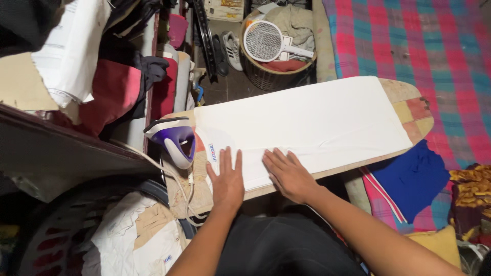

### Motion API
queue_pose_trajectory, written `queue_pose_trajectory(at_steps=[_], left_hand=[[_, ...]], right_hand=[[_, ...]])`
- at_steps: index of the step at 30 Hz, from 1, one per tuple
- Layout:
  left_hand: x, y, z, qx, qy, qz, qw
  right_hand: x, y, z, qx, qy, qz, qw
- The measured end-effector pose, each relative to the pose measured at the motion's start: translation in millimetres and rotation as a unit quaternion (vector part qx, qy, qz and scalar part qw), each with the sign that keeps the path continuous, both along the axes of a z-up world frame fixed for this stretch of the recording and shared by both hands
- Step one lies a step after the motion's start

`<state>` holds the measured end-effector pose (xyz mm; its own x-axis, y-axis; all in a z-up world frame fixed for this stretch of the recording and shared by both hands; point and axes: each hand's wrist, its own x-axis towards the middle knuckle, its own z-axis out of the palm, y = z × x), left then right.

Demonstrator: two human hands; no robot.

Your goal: The person irons a white t-shirt on an ironing board using a purple and white iron. They smooth the fabric, move the iron back and forth, and reposition the shirt to cover different areas.

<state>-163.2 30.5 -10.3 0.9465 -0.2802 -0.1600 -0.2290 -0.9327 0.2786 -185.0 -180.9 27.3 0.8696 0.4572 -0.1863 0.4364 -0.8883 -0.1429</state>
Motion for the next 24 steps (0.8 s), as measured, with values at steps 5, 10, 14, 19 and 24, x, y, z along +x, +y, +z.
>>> queue_pose_trajectory(at_steps=[5, 10, 14, 19, 24], left_hand=[[-5.9, -0.7, -6.3, -0.008, -0.011, -0.001, 1.000], [-5.1, 1.4, 10.8, 0.023, 0.044, 0.021, 0.999], [-3.1, -0.1, 29.1, 0.037, 0.091, 0.039, 0.994], [-0.8, -2.1, 36.1, 0.035, 0.112, 0.066, 0.991], [-8.7, -5.8, 37.0, -0.012, 0.098, 0.112, 0.989]], right_hand=[[18.1, 20.2, -3.0, -0.021, 0.072, -0.022, 0.997], [17.0, 3.8, 2.8, -0.071, 0.098, -0.022, 0.992], [12.5, -17.8, 8.5, -0.089, 0.107, -0.019, 0.990], [10.2, -27.0, 4.3, -0.085, 0.094, -0.010, 0.992], [10.8, -27.7, 3.0, -0.107, 0.087, 0.009, 0.990]])
